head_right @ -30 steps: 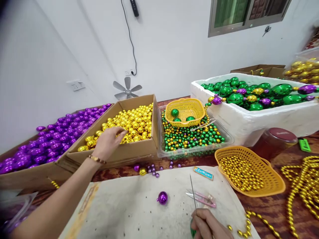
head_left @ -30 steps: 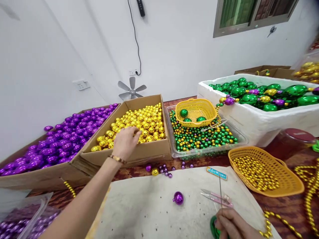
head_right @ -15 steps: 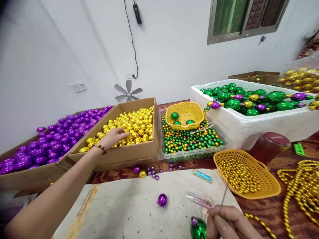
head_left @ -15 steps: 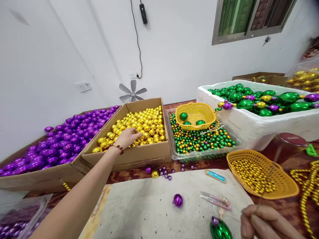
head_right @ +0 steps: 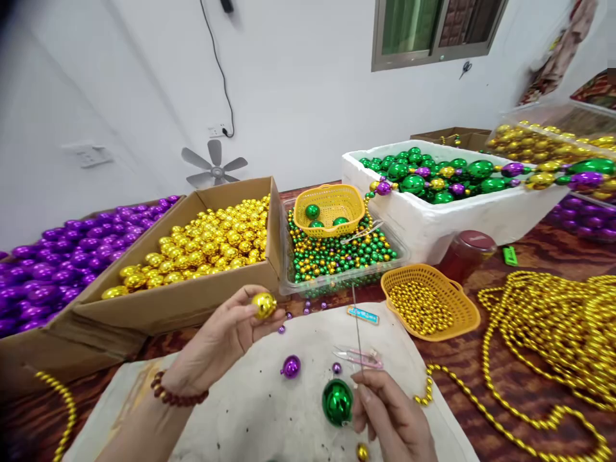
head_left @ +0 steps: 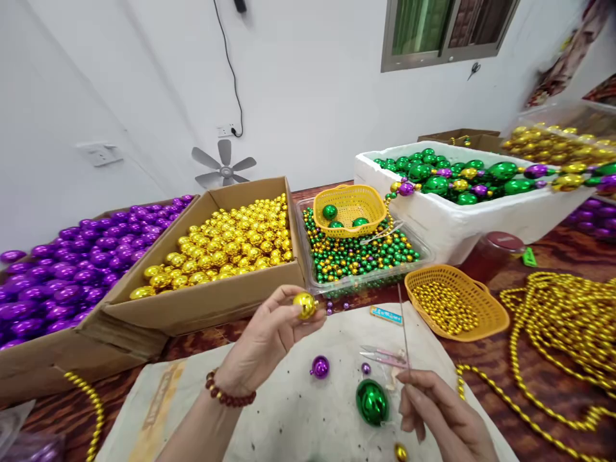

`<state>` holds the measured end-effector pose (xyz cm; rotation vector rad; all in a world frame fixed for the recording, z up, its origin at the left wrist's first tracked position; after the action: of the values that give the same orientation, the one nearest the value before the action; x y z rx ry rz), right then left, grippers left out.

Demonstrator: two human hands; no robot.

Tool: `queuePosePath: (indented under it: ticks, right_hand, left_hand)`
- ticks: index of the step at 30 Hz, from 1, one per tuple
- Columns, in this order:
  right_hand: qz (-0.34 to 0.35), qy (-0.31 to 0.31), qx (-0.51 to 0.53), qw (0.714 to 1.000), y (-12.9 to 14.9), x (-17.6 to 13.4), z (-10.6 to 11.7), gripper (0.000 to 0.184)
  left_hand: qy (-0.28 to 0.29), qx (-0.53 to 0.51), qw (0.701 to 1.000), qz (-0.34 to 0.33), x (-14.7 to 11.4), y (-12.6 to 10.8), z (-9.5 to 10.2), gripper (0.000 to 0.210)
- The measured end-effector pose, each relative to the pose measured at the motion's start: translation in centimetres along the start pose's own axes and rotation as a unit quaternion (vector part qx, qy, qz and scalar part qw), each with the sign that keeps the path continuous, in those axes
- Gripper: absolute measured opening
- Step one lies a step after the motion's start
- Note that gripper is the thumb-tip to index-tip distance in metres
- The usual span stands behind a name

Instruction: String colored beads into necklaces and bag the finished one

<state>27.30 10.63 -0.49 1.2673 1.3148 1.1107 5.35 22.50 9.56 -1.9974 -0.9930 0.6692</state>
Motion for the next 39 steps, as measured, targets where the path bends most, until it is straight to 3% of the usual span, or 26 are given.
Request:
queuePosePath:
  ticks: [5,11,19,22,26,39]
  right_hand:
    - [0.002,0.024,-0.010,1.000,-1.3,-0.5,-1.4,0.028]
    - [0.032,0.074,-0.085,0.993,-2.3,-1.2,-3.4,0.024]
    - [0.055,0.095,-0.166,0.980,-3.1,-1.7,-3.4,0.024]
    - [0.088,0.086,-0.190,0.974,-2.7,-1.8,-3.3,0.023]
    - [0.092,0.081,-0.196,0.973,-2.7,-1.9,-3.2,0.022]
    - [0.013,0.081,-0.147,0.986,-3.3,-1.9,-3.7,0.029]
  left_hand:
    - [-0.032,-0.025,0.999,0.028,-0.1,5.3,0.1,0.024]
    - [-0.083,-0.101,0.991,0.025,0.3,7.8,1.4,0.028]
    - [-0.174,-0.216,0.961,0.001,1.0,8.3,1.9,0.014]
    - [-0.184,-0.236,0.954,0.001,1.3,8.4,1.8,0.011]
    - [-0.179,-0.222,0.958,-0.007,1.3,8.2,1.7,0.015]
    - [-0.099,-0.130,0.985,-0.054,0.6,7.3,0.0,0.030]
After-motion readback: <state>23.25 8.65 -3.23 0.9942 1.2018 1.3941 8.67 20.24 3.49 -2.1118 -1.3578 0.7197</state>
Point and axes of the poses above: each hand's wrist, its own x-axis towards the middle knuckle, its own z-axis out of the back of the hand, y = z × x, the point moved 6 cm from there along x, towards the middle knuckle, and after that the axes turned 9 degrees about y, right-handed, at the moved point
